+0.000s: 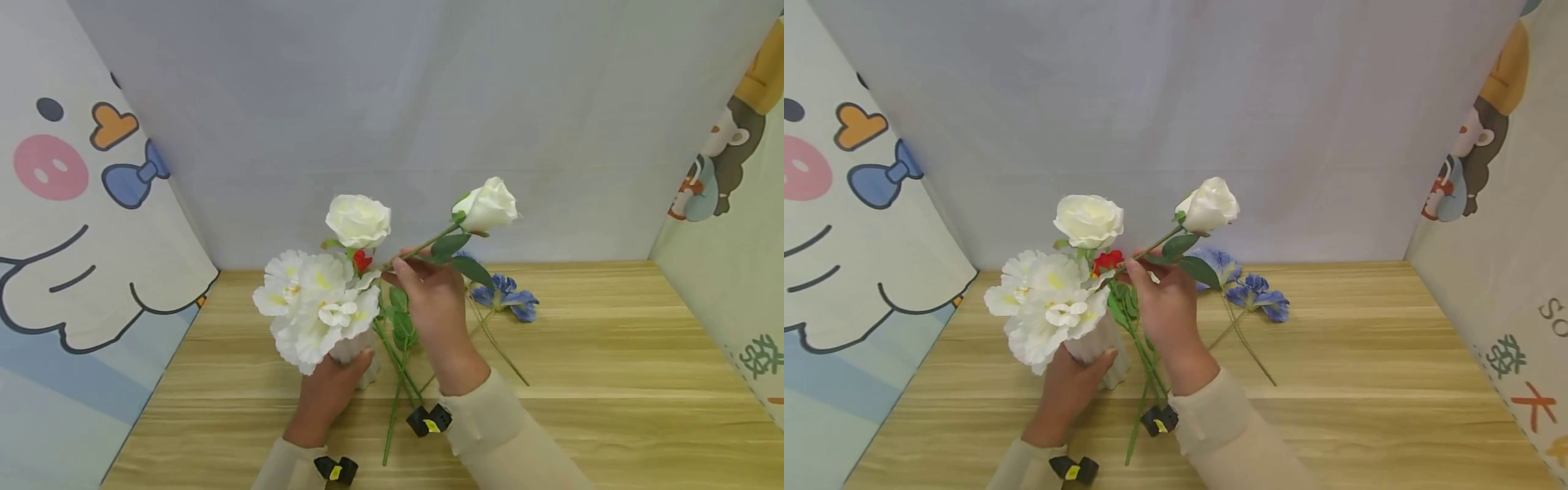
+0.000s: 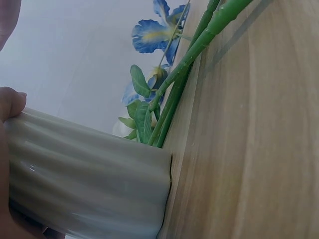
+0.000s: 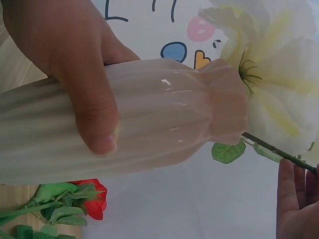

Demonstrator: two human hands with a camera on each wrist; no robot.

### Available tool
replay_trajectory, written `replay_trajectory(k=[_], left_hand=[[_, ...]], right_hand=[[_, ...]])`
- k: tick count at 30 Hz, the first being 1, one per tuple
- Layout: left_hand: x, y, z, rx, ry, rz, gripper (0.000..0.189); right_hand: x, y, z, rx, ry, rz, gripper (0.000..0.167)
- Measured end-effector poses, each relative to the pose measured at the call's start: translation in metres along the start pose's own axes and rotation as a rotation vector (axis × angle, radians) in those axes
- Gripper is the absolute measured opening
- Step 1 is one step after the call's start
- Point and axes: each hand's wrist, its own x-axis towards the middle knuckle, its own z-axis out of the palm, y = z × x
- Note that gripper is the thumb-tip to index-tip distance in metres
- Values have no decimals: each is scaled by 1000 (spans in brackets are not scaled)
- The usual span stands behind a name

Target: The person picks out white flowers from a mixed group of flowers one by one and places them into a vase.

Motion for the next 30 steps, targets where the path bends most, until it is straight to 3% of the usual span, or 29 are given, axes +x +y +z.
replay_trajectory(k=[8, 15, 19, 24, 30], left_hand=[[2, -3, 0, 4, 11, 51, 78], [0, 0, 0, 14, -3, -10, 77], [-1, 2, -1, 10, -9, -35, 76], [0, 3, -2, -16, -9, -36, 76], [1, -1, -2, -28, -5, -15, 74]], right_hand=[[-3, 7, 4, -2, -39, -10, 8], [-2, 7, 5, -40, -50, -70, 13], [-2, 9, 9, -70, -86, -46, 16], [-2, 17, 14, -191, -91, 33, 13], [-3, 25, 18, -280, -118, 18, 12]])
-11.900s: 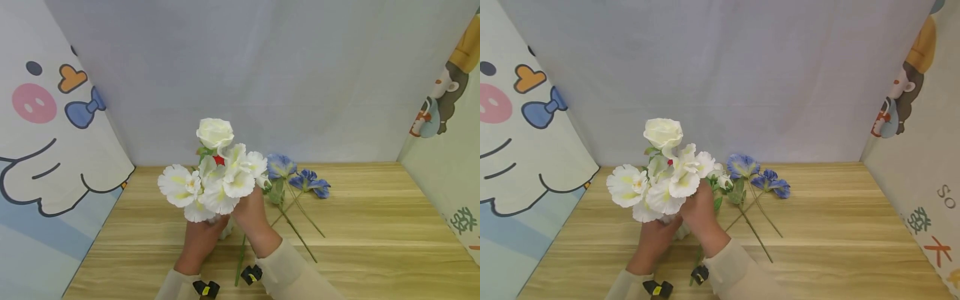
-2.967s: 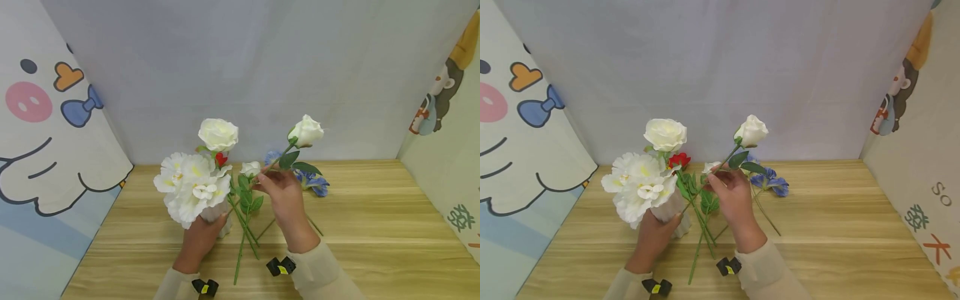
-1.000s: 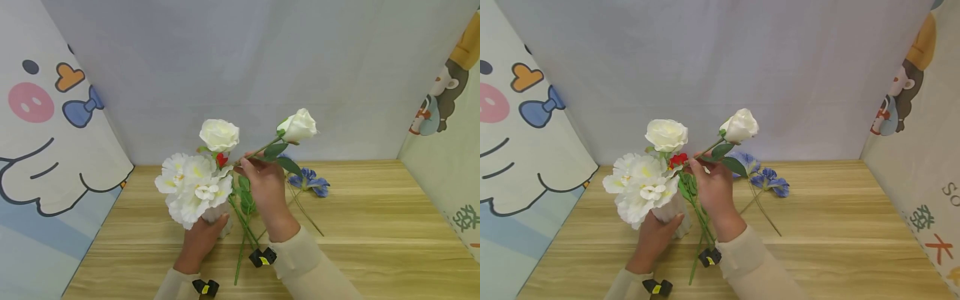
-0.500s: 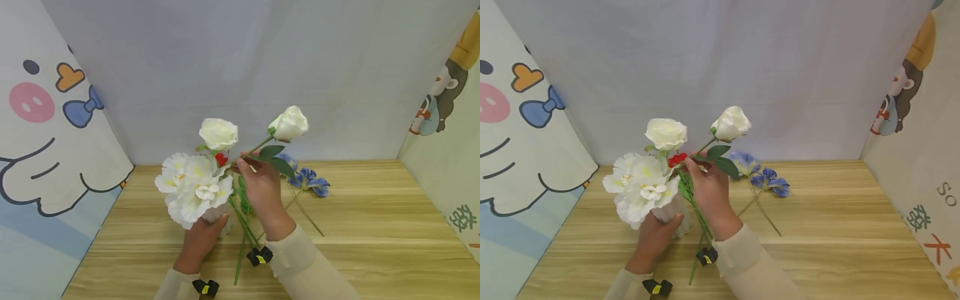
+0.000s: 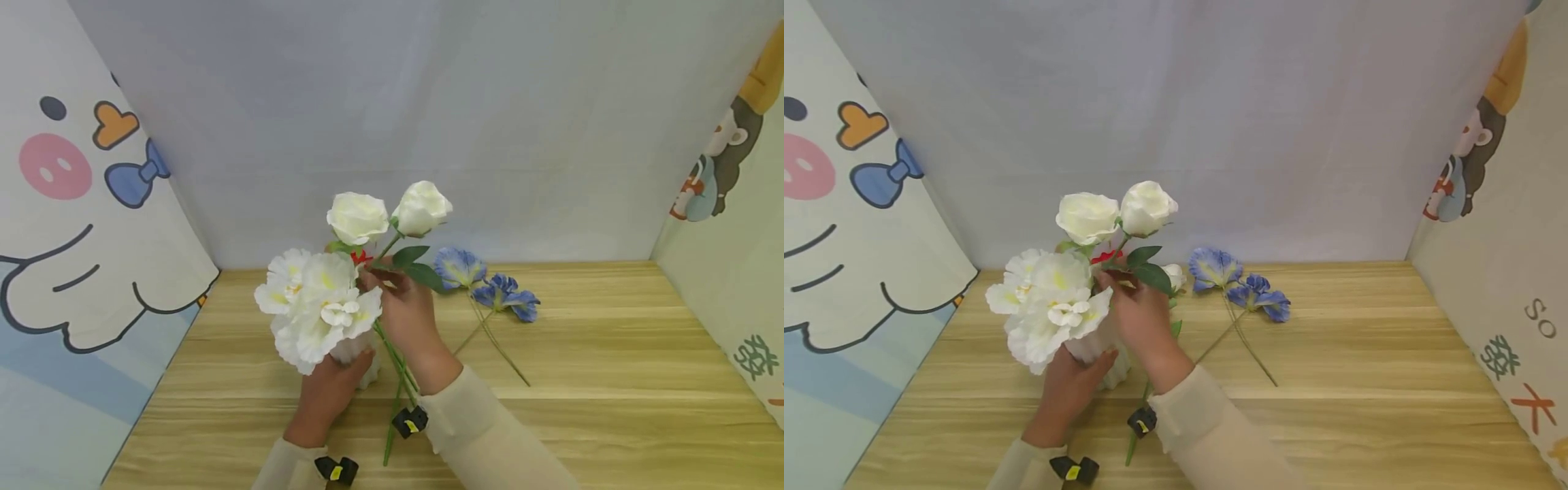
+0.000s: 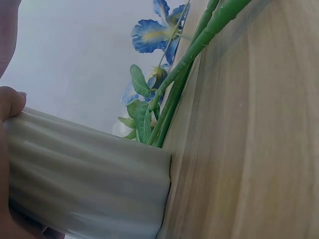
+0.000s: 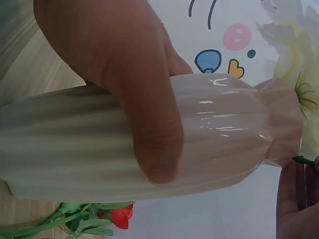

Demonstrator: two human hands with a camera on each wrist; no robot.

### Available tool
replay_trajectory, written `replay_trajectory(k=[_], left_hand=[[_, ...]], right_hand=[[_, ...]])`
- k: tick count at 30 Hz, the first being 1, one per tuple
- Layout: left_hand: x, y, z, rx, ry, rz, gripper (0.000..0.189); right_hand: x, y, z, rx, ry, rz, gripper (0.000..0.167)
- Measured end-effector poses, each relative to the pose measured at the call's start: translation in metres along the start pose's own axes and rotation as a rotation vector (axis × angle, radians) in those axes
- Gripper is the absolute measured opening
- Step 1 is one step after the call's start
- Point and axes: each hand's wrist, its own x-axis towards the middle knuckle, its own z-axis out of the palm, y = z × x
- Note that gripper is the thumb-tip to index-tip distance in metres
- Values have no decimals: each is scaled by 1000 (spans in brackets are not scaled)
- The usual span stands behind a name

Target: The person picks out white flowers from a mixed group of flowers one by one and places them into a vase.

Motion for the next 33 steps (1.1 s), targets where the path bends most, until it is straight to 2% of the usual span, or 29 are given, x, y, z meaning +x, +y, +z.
replay_trajectory(k=[1, 5, 8, 10, 12, 14, 16, 21, 24, 26, 28, 33], left_hand=[[0, 0, 0, -2, 4, 6, 74], [-1, 0, 1, 6, 15, -11, 75], [-2, 1, 1, 11, 7, -65, 74], [-2, 2, 1, 23, -1, -105, 74], [-2, 3, 1, 16, -5, -117, 74], [-2, 3, 1, 20, -5, -117, 75], [-2, 3, 1, 24, 7, -79, 77], [0, 0, 1, 62, 12, 22, 77], [0, -2, 1, 70, 7, 42, 75], [0, -4, 2, 80, 9, 46, 76], [0, -5, 2, 92, 7, 52, 77], [1, -5, 1, 102, 8, 58, 78]], right_hand=[[0, 1, 0, -8, -13, 0, 16], [-3, 3, -2, -84, -52, 103, 33], [-3, 5, -3, -141, -48, 80, 32], [-2, 6, -3, -180, -40, 3, 26], [-1, 7, -3, -230, -25, -73, 21], [-1, 8, -2, -287, -33, -91, 21], [0, 10, -1, -334, -54, -124, 19], [5, 13, 1, -498, -134, -293, 7], [8, 15, 1, -508, -163, -344, 5], [9, 15, 1, -495, -176, -335, 7], [11, 15, 1, -457, -195, -282, 10], [12, 12, -1, -325, -228, -56, 16]])
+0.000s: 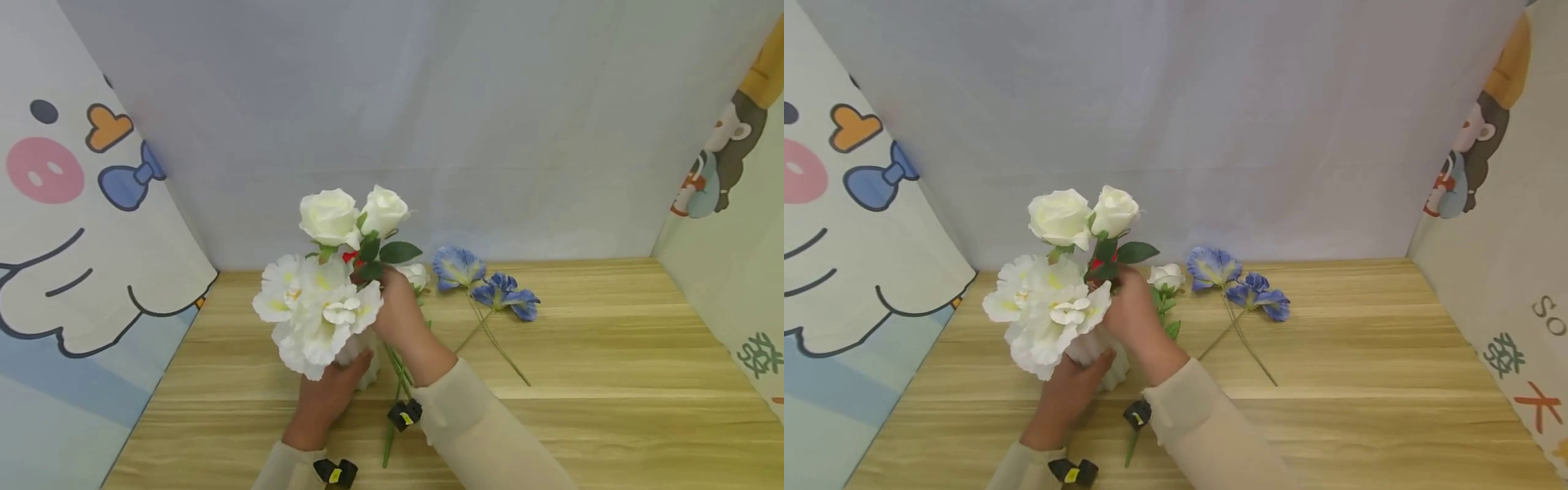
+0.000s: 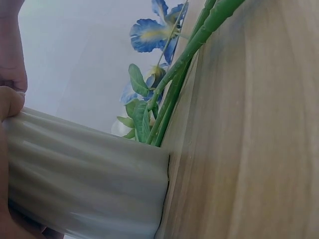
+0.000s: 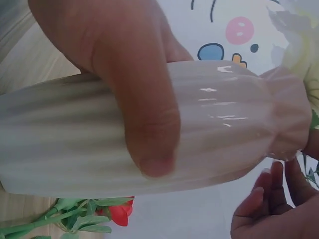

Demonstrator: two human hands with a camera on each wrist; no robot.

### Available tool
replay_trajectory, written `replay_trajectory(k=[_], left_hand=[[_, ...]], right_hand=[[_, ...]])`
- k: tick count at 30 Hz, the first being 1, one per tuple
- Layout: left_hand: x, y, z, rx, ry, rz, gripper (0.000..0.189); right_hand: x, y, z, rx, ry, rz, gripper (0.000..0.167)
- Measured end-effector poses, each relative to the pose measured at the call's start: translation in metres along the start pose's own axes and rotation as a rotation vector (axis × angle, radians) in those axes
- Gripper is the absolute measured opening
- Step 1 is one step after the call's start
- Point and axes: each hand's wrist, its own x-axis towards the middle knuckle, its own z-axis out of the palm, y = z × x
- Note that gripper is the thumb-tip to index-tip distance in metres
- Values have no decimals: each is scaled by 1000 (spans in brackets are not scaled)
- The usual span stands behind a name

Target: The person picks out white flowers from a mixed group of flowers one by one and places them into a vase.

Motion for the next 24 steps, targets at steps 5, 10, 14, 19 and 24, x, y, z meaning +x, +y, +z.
replay_trajectory(k=[5, 10, 14, 19, 24], left_hand=[[0, 2, 1, -23, 17, 7, 73], [0, 5, 0, -30, 15, 3, 72], [0, 5, -1, -31, 6, -22, 71], [0, 4, -2, -48, 4, -18, 70], [1, 3, -1, -65, -5, 6, 68]], right_hand=[[-7, -3, -6, 210, -27, 171, 37], [-16, -3, -11, 227, -7, 242, 45], [-19, 0, -14, 196, 21, 246, 39], [-20, 5, -18, 182, 58, 236, 30], [-24, 18, -22, 143, 87, 255, 25]])
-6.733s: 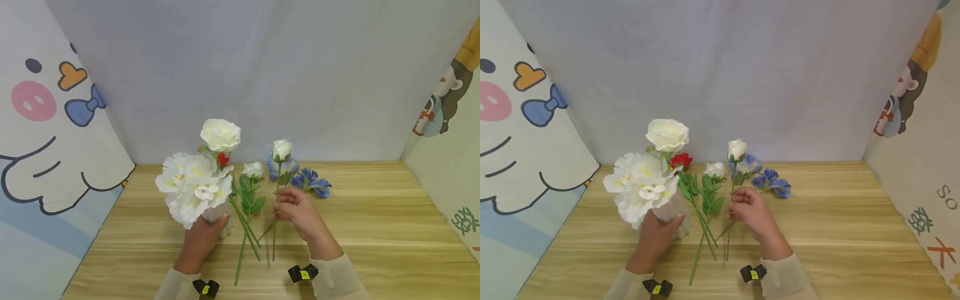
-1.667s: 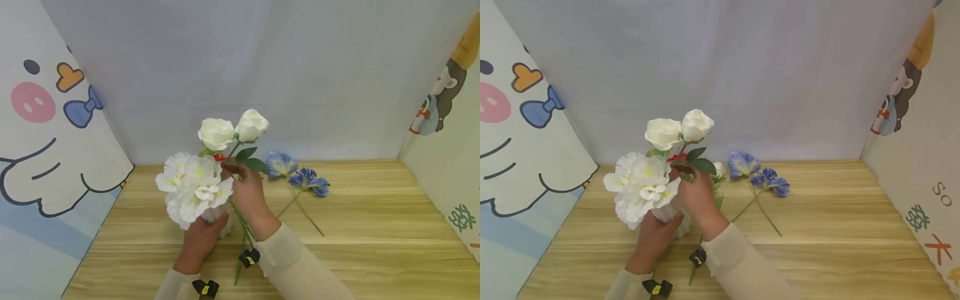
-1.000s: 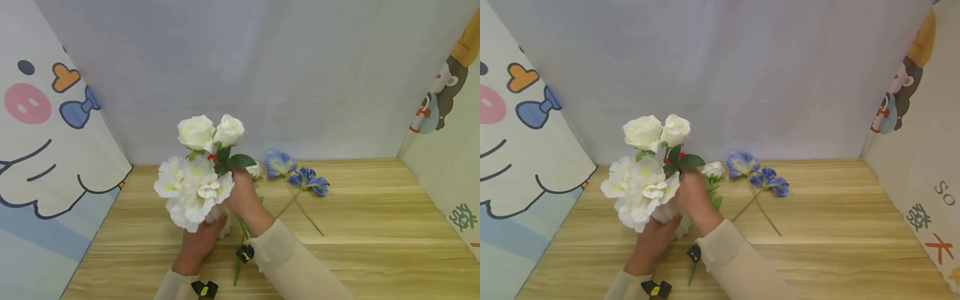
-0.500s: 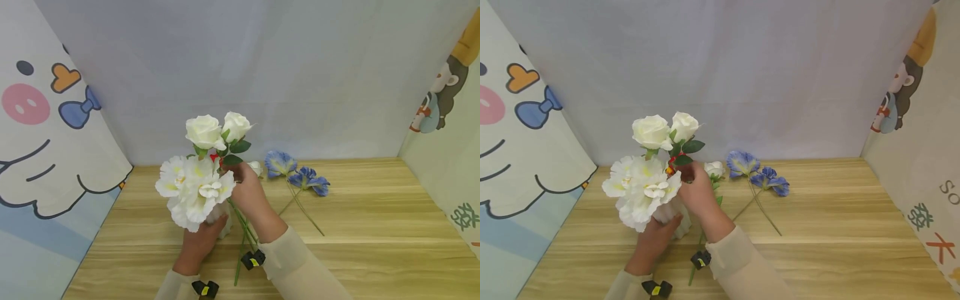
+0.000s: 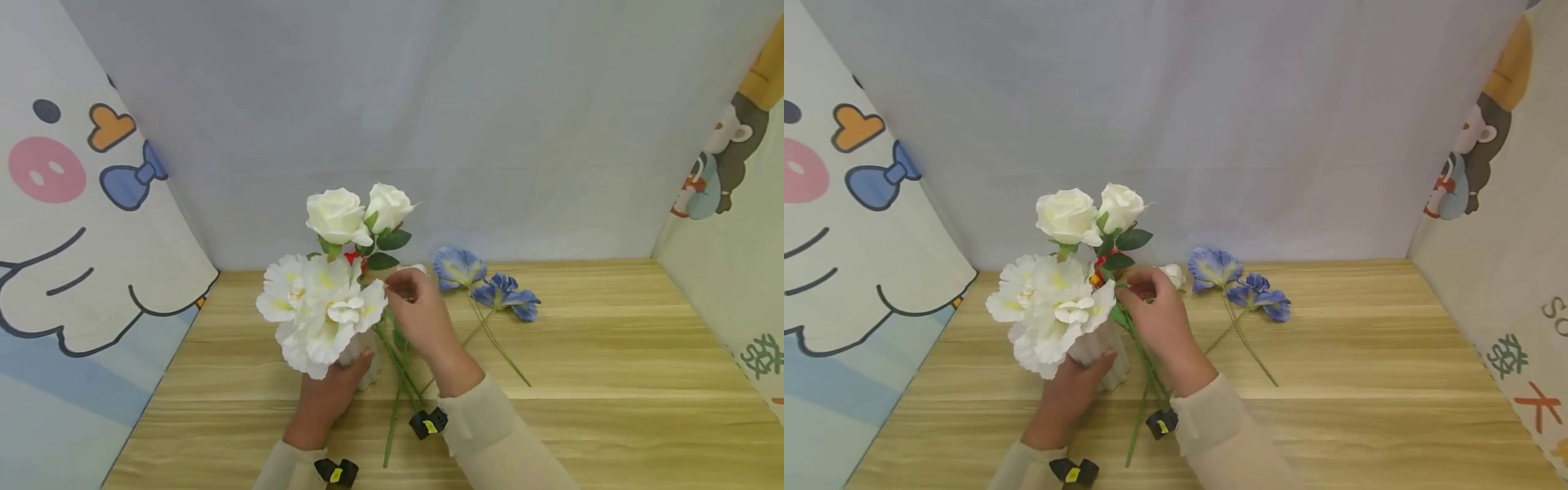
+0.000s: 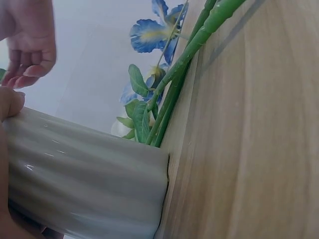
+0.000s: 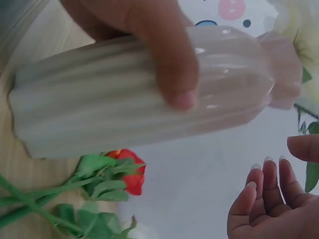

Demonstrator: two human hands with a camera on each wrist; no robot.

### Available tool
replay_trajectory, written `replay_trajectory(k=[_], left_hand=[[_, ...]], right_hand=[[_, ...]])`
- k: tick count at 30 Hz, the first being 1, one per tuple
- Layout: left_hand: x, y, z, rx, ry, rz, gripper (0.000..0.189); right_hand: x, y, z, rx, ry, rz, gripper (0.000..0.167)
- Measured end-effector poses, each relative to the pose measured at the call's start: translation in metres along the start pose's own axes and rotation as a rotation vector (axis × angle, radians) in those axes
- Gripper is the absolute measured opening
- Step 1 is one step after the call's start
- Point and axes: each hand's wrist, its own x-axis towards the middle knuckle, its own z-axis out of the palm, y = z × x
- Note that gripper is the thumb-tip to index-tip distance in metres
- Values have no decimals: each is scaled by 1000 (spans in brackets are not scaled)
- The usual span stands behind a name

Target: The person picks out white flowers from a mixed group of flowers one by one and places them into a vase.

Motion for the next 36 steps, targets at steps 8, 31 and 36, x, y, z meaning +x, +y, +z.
replay_trajectory(k=[8, 31, 36], left_hand=[[2, 1, 0, -14, 35, 88, 67], [-1, 6, 0, -4, 38, 68, 75], [-1, 7, 0, -9, 40, 51, 75]], right_hand=[[-10, 31, -9, -7, 11, 98, 28], [-43, 77, -7, -388, 16, 242, 18], [-44, 80, -4, -423, -24, 254, 16]])
